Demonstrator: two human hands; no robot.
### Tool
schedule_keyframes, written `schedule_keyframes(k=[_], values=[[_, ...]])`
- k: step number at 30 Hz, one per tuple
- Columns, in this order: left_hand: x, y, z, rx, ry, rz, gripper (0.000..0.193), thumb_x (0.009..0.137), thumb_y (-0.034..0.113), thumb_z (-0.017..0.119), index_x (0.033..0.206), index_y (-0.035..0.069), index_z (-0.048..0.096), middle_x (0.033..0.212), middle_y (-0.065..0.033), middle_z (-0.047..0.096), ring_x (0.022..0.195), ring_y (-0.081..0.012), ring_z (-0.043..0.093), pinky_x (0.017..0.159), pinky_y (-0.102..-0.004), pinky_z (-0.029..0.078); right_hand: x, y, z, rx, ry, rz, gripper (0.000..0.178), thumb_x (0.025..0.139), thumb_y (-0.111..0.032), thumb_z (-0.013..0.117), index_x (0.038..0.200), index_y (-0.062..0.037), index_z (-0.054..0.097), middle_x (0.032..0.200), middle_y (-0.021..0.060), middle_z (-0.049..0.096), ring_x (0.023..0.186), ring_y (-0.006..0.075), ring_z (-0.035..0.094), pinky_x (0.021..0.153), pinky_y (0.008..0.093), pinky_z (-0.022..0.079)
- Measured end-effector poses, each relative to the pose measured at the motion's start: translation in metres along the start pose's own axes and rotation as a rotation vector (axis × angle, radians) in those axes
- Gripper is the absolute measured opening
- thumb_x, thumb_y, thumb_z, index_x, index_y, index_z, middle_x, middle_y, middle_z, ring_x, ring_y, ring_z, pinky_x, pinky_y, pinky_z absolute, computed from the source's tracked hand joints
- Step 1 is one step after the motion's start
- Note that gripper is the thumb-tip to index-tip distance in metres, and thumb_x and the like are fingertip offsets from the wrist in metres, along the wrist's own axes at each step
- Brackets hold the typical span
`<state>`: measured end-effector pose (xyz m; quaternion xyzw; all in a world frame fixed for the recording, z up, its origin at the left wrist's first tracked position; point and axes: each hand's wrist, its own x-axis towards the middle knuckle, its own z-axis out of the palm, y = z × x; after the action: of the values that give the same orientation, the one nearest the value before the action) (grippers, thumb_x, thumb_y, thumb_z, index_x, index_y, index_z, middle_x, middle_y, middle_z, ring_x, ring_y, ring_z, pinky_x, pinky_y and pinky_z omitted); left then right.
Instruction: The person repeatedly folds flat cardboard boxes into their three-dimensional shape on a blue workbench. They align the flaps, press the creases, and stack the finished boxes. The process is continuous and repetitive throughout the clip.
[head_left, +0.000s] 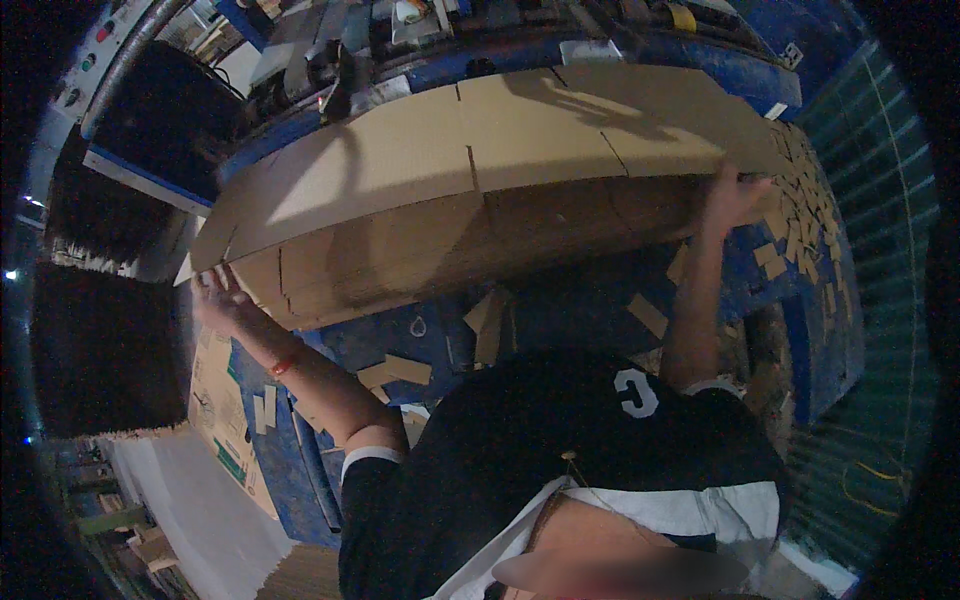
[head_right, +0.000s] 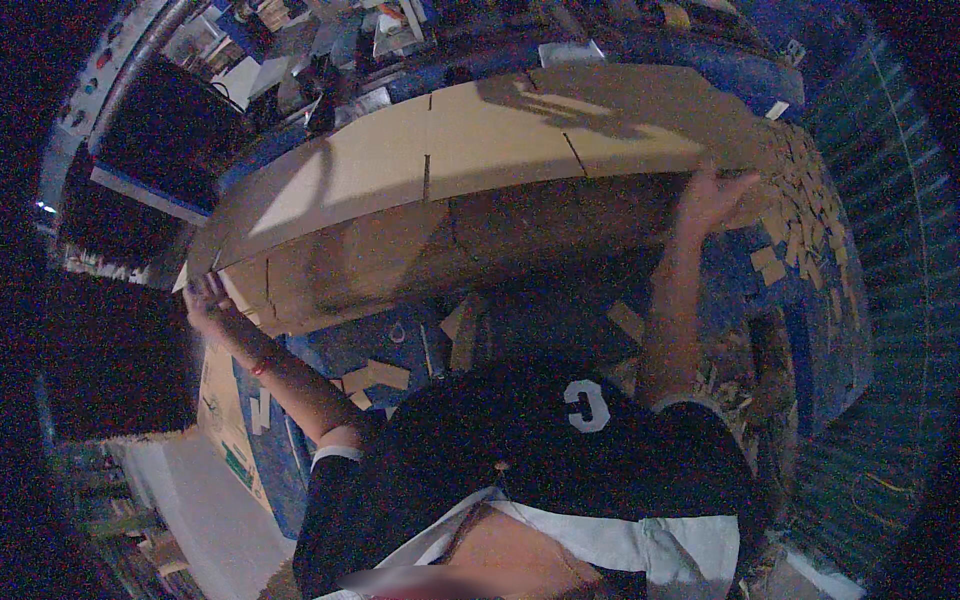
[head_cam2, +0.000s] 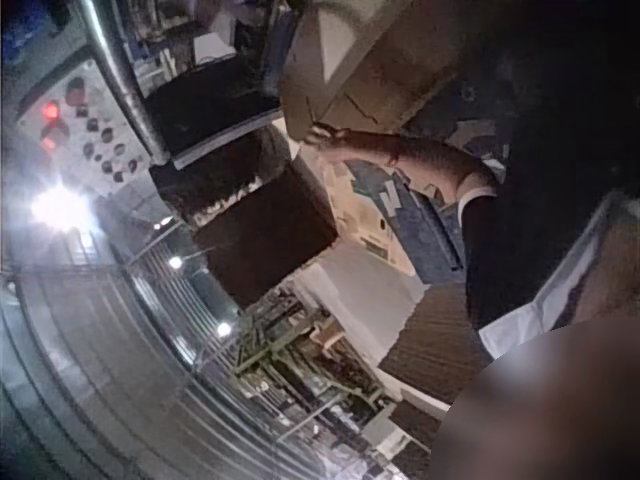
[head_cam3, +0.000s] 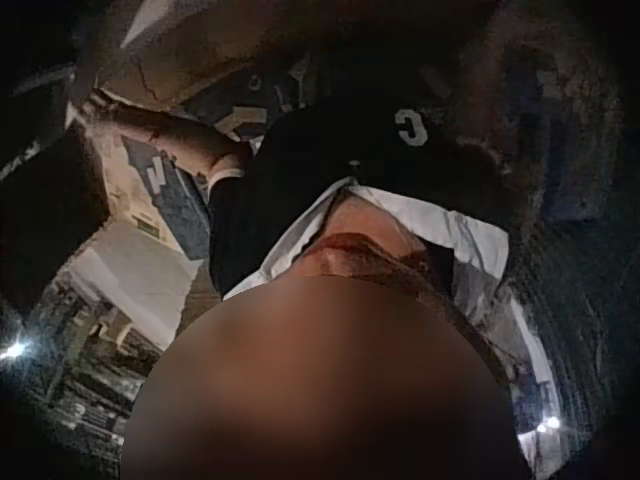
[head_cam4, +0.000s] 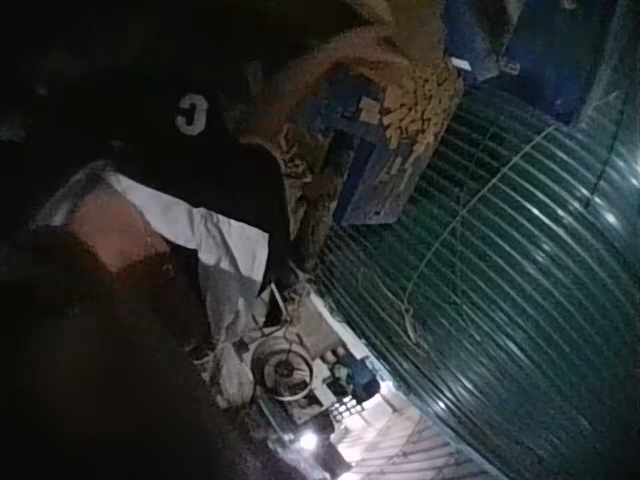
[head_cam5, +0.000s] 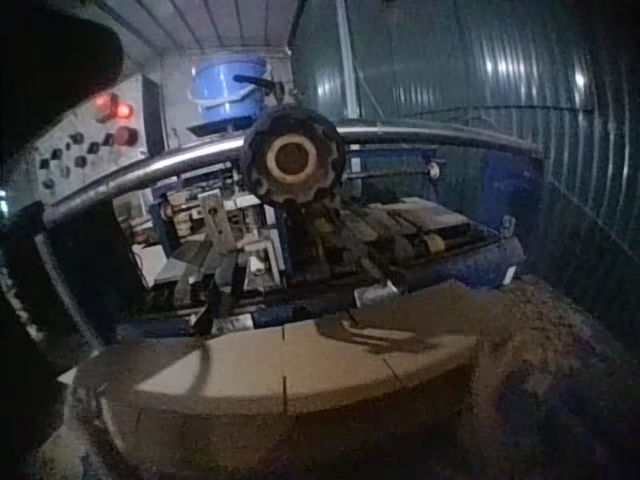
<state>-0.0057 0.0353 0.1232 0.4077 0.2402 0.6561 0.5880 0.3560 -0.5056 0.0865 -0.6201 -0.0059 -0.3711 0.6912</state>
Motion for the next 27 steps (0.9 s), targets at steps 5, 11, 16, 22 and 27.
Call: schedule_keyframes(k=[5,11,16,22,27], values=[[0.005,-0.029,-0.021,0.394,-0.251,-0.069,0.032,0.088,0.010,0.055,0.118,0.000,0.056,0.104,-0.0115,0.064,0.094,-0.0269,0.061,0.082,-0.0427,0.050,0.007,-0.073,0.001,0.054,-0.041,-0.064,0.048,0.086,-0.004,0.059,0.130,0.0062,0.042,0.126,0.0161,0.052,0.113,0.0221,0.052,0.095,0.0330,0.043],[-0.153,-0.008,0.013,0.718,-0.484,0.151,0.029,0.086,0.004,0.057,0.114,-0.001,0.061,0.114,-0.0154,0.062,0.103,-0.0299,0.060,0.087,-0.0366,0.047,-0.062,-0.088,-0.034,-0.193,-1.013,-0.719,0.042,0.089,-0.013,0.054,0.129,-0.0043,0.050,0.129,0.0139,0.053,0.115,0.0284,0.054,0.097,0.0438,0.042],[-0.190,-0.008,0.059,0.904,-1.161,0.291,0.049,0.079,0.002,0.053,0.128,0.011,0.057,0.132,-0.0118,0.054,0.126,-0.0310,0.047,0.101,-0.0404,0.039,-0.113,-0.069,-0.016,-0.486,-1.243,-1.061,0.034,0.080,-0.011,0.053,0.113,-0.0155,0.064,0.128,0.0104,0.055,0.120,0.0307,0.051,0.101,0.0502,0.038],[-0.180,-0.009,0.070,1.147,-1.529,0.637,0.047,0.083,0.013,0.050,0.130,0.017,0.054,0.137,-0.0059,0.048,0.130,-0.0301,0.041,0.109,-0.0470,0.028,-0.112,-0.065,-0.016,-0.567,-1.336,-1.071,0.034,0.082,-0.014,0.053,0.116,-0.0171,0.061,0.128,0.0081,0.054,0.121,0.0285,0.050,0.099,0.0489,0.039],[-0.171,-0.012,0.073,1.109,-1.551,0.638,0.045,0.085,0.015,0.048,0.130,0.015,0.053,0.137,-0.0095,0.048,0.131,-0.0310,0.039,0.109,-0.0459,0.028,-0.098,-0.061,-0.002,-0.480,-1.325,-1.209,0.036,0.083,-0.017,0.052,0.119,-0.0175,0.058,0.131,0.0066,0.052,0.122,0.0267,0.049,0.099,0.0457,0.041]])
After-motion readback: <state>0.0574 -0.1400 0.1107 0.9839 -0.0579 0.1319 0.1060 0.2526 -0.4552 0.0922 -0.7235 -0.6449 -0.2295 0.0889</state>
